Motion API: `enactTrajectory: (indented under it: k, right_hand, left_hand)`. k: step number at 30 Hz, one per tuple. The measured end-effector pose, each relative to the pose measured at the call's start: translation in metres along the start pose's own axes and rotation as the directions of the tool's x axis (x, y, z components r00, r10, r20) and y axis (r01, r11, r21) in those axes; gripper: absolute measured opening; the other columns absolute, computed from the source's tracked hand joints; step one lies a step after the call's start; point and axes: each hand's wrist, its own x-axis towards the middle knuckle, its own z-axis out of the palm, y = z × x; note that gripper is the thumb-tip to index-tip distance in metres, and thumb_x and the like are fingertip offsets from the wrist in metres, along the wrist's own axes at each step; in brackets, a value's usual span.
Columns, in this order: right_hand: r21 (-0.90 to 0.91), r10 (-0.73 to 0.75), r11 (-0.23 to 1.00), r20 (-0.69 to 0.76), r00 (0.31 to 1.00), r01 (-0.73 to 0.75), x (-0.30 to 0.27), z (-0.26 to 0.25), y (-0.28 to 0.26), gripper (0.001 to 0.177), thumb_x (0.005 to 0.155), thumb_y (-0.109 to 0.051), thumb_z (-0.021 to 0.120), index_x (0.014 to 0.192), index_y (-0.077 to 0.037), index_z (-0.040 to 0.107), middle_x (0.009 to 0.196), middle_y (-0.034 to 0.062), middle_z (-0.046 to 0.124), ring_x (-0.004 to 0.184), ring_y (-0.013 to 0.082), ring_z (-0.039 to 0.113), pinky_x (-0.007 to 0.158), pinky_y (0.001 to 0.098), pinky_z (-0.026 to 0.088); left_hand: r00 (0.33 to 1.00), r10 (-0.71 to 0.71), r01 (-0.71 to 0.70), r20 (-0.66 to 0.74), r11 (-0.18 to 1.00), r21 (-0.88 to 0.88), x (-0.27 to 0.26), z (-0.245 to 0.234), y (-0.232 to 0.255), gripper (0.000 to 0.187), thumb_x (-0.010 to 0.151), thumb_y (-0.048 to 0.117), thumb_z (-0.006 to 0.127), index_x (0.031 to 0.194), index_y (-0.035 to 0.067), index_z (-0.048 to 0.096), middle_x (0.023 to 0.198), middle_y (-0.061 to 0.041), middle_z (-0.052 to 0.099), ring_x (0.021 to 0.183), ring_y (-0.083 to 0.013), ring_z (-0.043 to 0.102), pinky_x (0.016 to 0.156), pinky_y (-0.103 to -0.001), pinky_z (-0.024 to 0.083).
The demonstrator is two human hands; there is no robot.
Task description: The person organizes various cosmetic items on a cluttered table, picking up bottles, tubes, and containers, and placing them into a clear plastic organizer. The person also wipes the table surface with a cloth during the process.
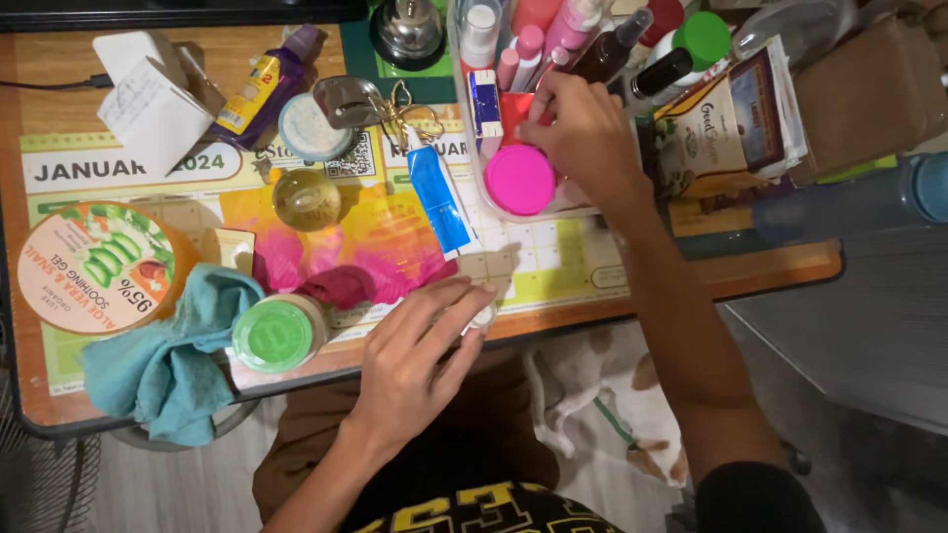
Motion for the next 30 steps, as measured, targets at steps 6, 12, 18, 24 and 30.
enactTrajectory:
  k: [6,12,18,24,30]
  right_hand:
    - [0.17,0.308,0.923,0.218,0.926,-0.346,0.007,-0.022,-0.014,0.013,0.089,-0.015,0.074,0.093,-0.004,0.068,0.085,0.0112,0.073,0.078,0.0278,0.07,0.072,0.0418,0.054]
    - [0.279,0.281,0.905,0.179,0.943,-0.322,0.004,-0.054,-0.012,0.012,0.095,-0.003,0.058,0.097,0.002,0.068,0.089,0.0117,0.075,0.082,0.0178,0.077,0.073,0.0314,0.06]
    - [0.432,0.231,0.88,-0.025,0.973,-0.198,-0.029,-0.099,-0.022,0.016,0.102,-0.001,0.056,0.112,0.006,0.066,0.098,0.0116,0.074,0.092,0.0151,0.077,0.081,0.029,0.061]
    - [0.362,0.434,0.818,0.122,0.893,-0.447,-0.106,-0.095,-0.093,0.02,0.094,-0.001,0.067,0.113,0.0,0.074,0.086,0.0112,0.072,0.072,0.0188,0.066,0.064,0.0355,0.052]
    - [0.6,0.101,0.776,0.185,0.977,-0.194,-0.145,-0.055,-0.144,0.033,0.096,0.0,0.068,0.128,0.001,0.063,0.124,0.0131,0.069,0.105,0.0213,0.071,0.088,0.031,0.057]
  left_hand:
    - [1.0,0.015,-0.015,-0.002,0.999,0.029,0.001,0.002,0.004,0.037,0.087,0.001,0.075,0.123,0.002,0.068,0.115,-0.015,0.069,0.109,-0.0318,0.07,0.093,-0.041,0.058]
    - [1.0,-0.01,0.01,-0.008,1.0,0.03,-0.002,0.003,0.008,0.035,0.089,0.001,0.075,0.123,0.002,0.067,0.114,-0.015,0.069,0.107,-0.0319,0.071,0.092,-0.041,0.058]
    - [1.0,-0.017,0.017,-0.009,1.0,0.022,-0.002,0.003,0.013,0.036,0.088,0.0,0.074,0.123,0.001,0.066,0.116,-0.016,0.069,0.107,-0.0329,0.07,0.092,-0.041,0.057]
    - [1.0,0.01,-0.009,-0.021,1.0,0.03,-0.008,0.002,0.018,0.035,0.092,0.001,0.075,0.125,0.004,0.066,0.119,-0.013,0.07,0.108,-0.0308,0.071,0.092,-0.04,0.058]
    - [0.996,-0.064,0.068,-0.066,0.996,0.056,-0.018,-0.002,0.021,0.047,0.091,0.003,0.078,0.135,0.015,0.067,0.124,-0.012,0.065,0.082,-0.0204,0.064,0.075,-0.033,0.056]
